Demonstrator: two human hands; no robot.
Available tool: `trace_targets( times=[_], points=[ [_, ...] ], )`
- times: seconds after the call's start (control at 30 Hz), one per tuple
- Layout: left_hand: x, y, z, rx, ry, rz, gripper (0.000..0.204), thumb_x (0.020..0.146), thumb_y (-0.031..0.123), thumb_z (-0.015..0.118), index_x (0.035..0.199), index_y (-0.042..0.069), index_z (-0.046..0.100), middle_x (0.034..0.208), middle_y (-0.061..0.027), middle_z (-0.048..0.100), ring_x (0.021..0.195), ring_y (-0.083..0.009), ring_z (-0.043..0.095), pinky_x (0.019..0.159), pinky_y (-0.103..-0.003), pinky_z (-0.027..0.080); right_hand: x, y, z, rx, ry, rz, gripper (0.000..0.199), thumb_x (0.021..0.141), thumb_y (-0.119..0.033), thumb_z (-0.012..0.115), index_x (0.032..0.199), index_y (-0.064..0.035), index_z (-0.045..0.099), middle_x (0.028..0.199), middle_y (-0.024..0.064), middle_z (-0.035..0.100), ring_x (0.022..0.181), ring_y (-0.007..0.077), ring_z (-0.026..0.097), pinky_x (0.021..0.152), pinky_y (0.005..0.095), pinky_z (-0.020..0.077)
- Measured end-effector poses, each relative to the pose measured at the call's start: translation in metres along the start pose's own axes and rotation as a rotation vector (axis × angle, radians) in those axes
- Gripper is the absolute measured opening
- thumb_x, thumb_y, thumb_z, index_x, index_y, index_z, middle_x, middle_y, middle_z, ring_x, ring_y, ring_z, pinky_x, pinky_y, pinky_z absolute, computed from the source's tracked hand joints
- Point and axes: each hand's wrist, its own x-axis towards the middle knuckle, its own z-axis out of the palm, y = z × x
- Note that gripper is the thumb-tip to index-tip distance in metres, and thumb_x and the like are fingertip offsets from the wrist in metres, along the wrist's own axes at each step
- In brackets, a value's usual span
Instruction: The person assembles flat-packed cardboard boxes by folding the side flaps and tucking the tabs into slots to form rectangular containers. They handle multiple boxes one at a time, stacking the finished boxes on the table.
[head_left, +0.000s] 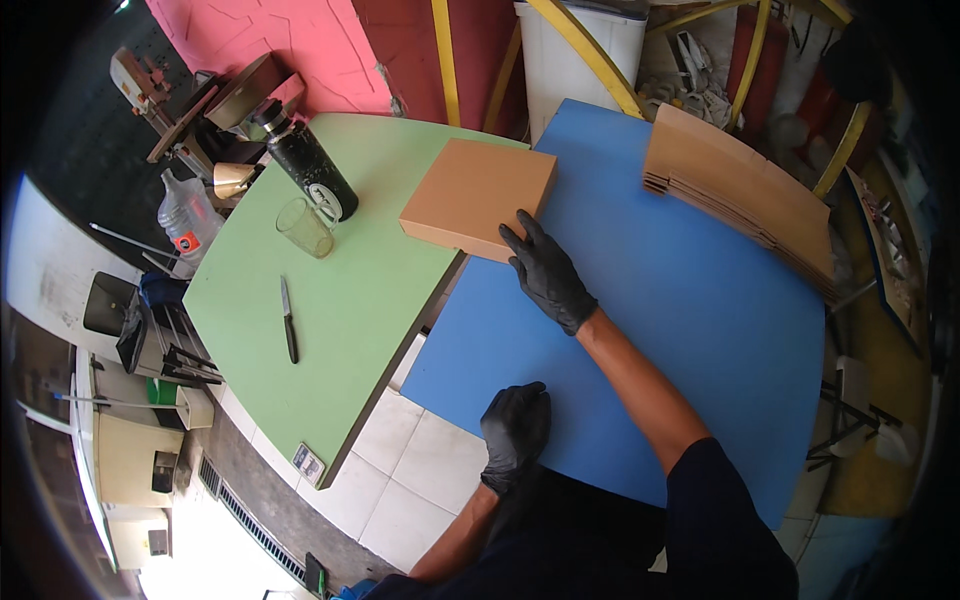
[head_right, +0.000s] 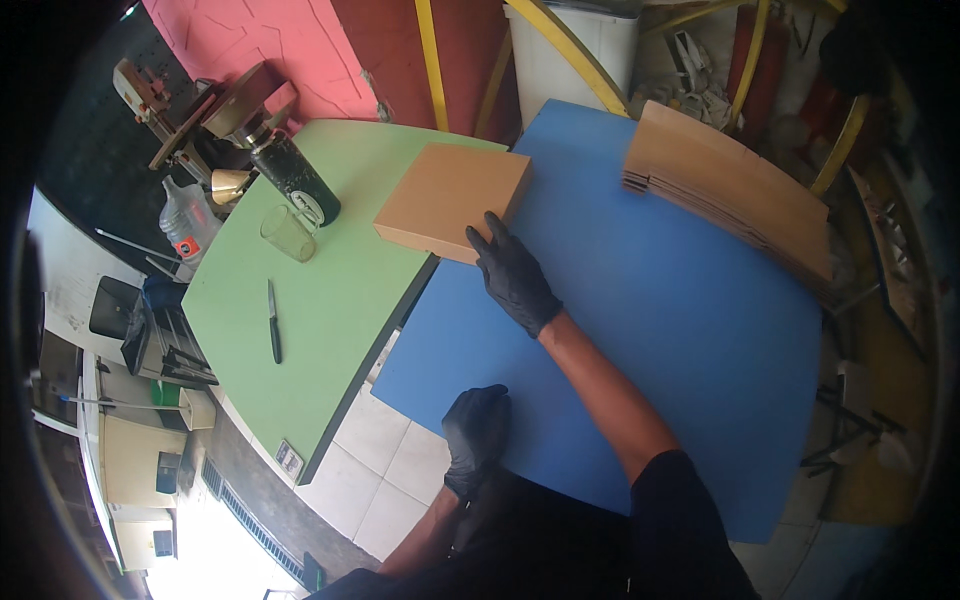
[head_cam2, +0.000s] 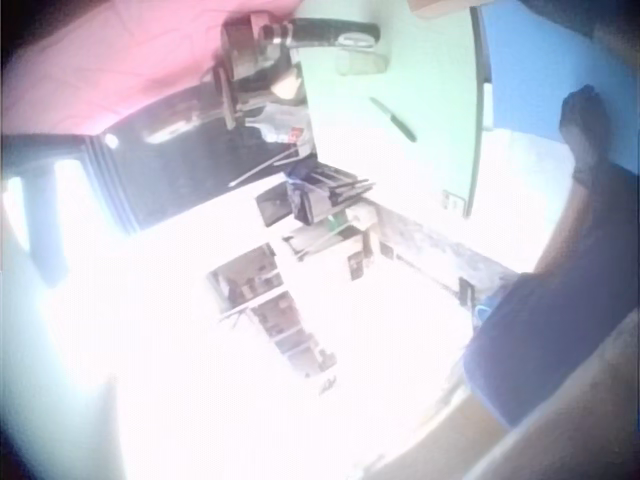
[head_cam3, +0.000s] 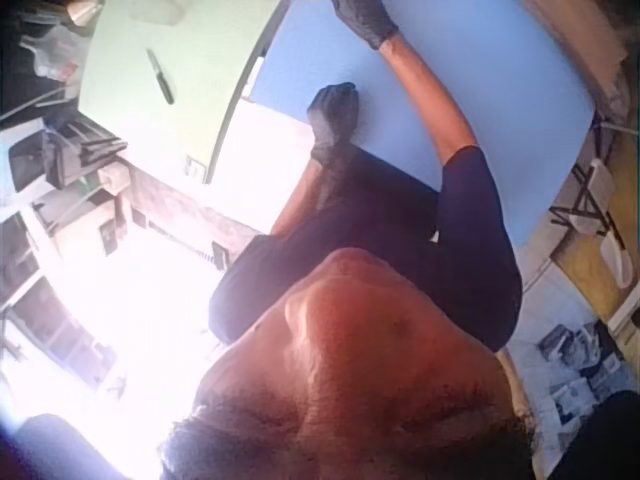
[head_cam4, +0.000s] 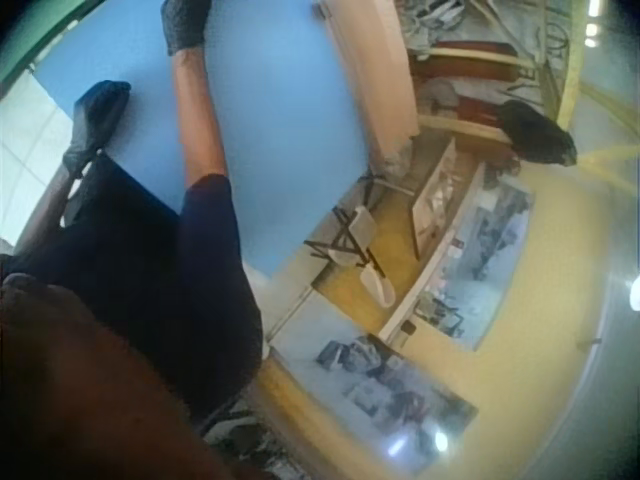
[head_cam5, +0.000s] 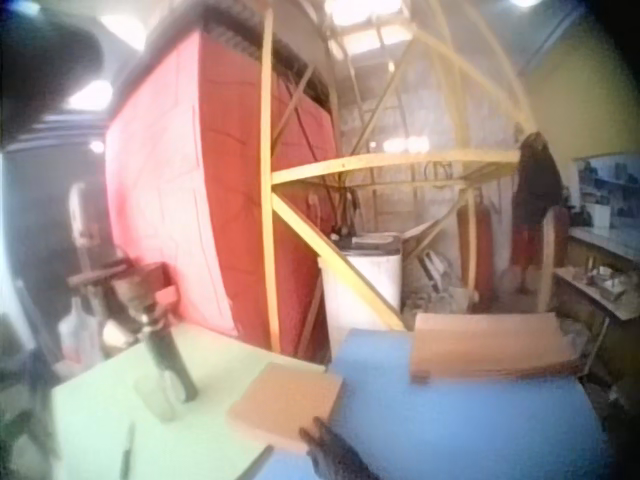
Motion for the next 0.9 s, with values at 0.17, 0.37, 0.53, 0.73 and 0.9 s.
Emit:
trace_targets(
  times=[0.17, 0.37, 0.53, 0.73, 0.9],
  points=[
    [0.001, 0.0, 0.002, 0.016, -0.008, 0.002, 0.012, 0.083, 0.003, 0.076, 0.095, 0.005, 0.075, 0.083, -0.0109, 0.072, 0.074, -0.0307, 0.069, 0.066, -0.041, 0.056, 0.055, 0.013, 0.038, -0.083, 0.006, -0.006, 0.053, 0.094, -0.007, 0.067, 0.146, -0.0053, 0.056, 0.151, 0.0311, 0.045, 0.113, 0.0428, 0.063, 0.097, 0.0475, 0.055],
    [0.001, 0.0, 0.0, -0.022, -0.04, -0.014, 0.017, 0.082, -0.001, 0.075, 0.098, 0.005, 0.074, 0.083, -0.0125, 0.071, 0.072, -0.033, 0.068, 0.065, -0.042, 0.054, 0.079, 0.009, 0.035, -0.089, -0.026, -0.005, 0.059, 0.094, -0.012, 0.069, 0.15, -0.0066, 0.052, 0.154, 0.0319, 0.04, 0.111, 0.0428, 0.063, 0.095, 0.0475, 0.0556],
    [0.003, 0.001, -0.003, -0.004, -0.067, 0.015, 0.017, 0.082, 0.001, 0.073, 0.098, 0.005, 0.074, 0.085, -0.011, 0.072, 0.076, -0.0306, 0.069, 0.067, -0.041, 0.055, 0.052, 0.038, -0.004, -0.085, -0.004, 0.147, 0.075, 0.092, -0.029, 0.076, 0.157, -0.0094, 0.043, 0.156, 0.0302, 0.04, 0.118, 0.0439, 0.06, 0.095, 0.0482, 0.054],
    [0.001, -0.002, -0.002, 0.008, -0.08, 0.041, 0.018, 0.082, 0.001, 0.073, 0.099, 0.005, 0.075, 0.084, -0.0107, 0.071, 0.074, -0.0314, 0.067, 0.066, -0.041, 0.054, -0.008, 0.184, -0.141, -0.743, 0.226, 0.361, 0.064, 0.095, -0.043, 0.071, 0.147, -0.0083, 0.056, 0.156, 0.0216, 0.045, 0.142, 0.0475, 0.041, 0.114, 0.0607, 0.0366],
    [0.0, -0.004, -0.001, 0.02, -0.101, 0.033, 0.02, 0.083, -0.001, 0.073, 0.101, 0.006, 0.075, 0.085, -0.0114, 0.071, 0.075, -0.0334, 0.067, 0.067, -0.042, 0.053, -0.065, 0.279, -0.269, -0.432, 0.015, 0.613, 0.035, 0.096, -0.032, 0.071, 0.118, -0.0062, 0.075, 0.124, 0.0149, 0.072, 0.118, 0.033, 0.066, 0.102, 0.0469, 0.0502]
  ],
)
